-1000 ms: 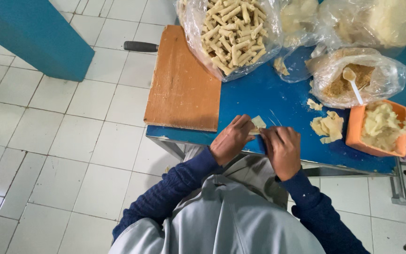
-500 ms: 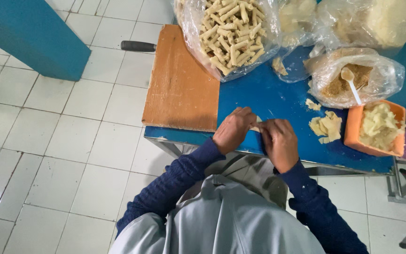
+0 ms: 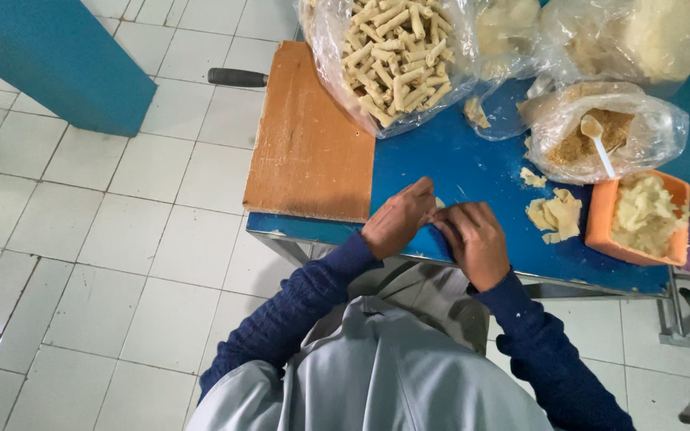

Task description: The person sits at a small blue table and assembles flat square pieces of pale dough, stacking them one on top of another into a pile. They occasionally reach into a plastic bag with a spoon to sprinkle brown powder over the pieces and press the stack flat with their hands.

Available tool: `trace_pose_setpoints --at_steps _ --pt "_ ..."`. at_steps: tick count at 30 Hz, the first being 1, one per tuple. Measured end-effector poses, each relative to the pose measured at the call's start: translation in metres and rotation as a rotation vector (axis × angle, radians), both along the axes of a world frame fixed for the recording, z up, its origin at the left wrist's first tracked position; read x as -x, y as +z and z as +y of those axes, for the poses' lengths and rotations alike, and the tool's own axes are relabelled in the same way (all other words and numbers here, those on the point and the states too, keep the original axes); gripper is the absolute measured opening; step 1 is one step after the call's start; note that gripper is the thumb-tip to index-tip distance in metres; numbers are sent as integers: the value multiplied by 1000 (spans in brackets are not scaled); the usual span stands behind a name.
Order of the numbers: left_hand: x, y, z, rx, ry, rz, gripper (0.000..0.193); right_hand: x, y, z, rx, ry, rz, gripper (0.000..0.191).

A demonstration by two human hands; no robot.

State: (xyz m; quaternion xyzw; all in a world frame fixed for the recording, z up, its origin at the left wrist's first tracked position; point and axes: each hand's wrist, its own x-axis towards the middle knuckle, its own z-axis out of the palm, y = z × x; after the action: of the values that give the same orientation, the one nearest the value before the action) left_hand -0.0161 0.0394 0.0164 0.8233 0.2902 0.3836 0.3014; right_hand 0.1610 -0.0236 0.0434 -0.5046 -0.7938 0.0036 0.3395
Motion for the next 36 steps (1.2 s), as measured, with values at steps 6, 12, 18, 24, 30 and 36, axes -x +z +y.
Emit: trace_pose_setpoints --at_steps 6,12,18,24,30,36 --pt "0 -3 -1 -37 19 -18 13 -4 0 11 3 34 10 6" --pt "-4 -8 4 -108 94 20 4 -2 -3 3 16 -51 -3 13" --pt "2 4 -6 -55 64 -45 20 0 -4 5 -62 -60 -66 8" --pt "-3 7 -7 -109 149 35 11 -1 -7 5 -98 -64 -62 9" --pt "-5 4 -5 -110 180 -47 15 -5 -7 0 -140 -57 -141 26" --pt "-14 5 -2 -126 282 58 3 -5 -3 5 -118 -81 -212 36"
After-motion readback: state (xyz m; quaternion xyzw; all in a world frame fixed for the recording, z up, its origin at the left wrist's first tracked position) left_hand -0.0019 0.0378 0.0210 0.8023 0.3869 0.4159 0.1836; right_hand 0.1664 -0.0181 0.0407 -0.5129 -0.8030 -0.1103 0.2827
